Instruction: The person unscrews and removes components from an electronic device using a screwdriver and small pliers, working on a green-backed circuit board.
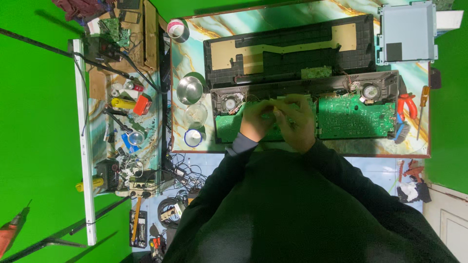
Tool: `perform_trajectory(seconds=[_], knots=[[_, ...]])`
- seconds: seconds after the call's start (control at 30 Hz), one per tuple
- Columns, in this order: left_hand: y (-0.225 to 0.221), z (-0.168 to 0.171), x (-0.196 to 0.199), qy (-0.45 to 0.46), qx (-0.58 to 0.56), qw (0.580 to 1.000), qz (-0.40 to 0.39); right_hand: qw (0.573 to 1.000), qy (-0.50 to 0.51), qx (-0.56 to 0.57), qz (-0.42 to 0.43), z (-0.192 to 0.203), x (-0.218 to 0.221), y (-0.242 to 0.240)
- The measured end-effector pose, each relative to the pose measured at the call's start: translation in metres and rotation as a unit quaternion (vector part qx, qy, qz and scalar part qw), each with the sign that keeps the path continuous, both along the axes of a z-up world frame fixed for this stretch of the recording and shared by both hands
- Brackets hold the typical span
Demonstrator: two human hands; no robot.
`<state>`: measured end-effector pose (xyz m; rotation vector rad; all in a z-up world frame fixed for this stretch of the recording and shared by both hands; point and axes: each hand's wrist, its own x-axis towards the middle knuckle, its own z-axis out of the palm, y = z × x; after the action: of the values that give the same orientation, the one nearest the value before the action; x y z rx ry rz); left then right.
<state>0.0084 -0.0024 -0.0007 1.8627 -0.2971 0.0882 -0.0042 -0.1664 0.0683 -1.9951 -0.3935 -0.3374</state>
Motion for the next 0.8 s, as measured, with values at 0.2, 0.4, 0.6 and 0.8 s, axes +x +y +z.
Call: perform_trajectory(seconds=[0.2, 0.4, 0.6, 0.8], knots=[[-0.004, 0.013, -0.006, -0.061, 0.04, 0.997, 0.0, 0.995, -0.095, 0.004, -0.012, -0.007, 0.012, -0.003], [0.001, 0.015, -0.007, -0.045, 0.035, 0.998, -0.001, 0.999, 0.026, 0.027, 0.029, -0.004, 0.001, 0.003], [-0.008, 0.006, -0.009, -0.031, 0.017, 0.999, -0.024, 0.997, -0.062, 0.046, 0.002, -0.011, 0.01, 0.001], [0.0, 0.0, -0.005, -0.094, 0.086, 0.991, 0.046, 0.999, -0.018, -0.016, 0.029, -0.006, 0.004, 0.001]])
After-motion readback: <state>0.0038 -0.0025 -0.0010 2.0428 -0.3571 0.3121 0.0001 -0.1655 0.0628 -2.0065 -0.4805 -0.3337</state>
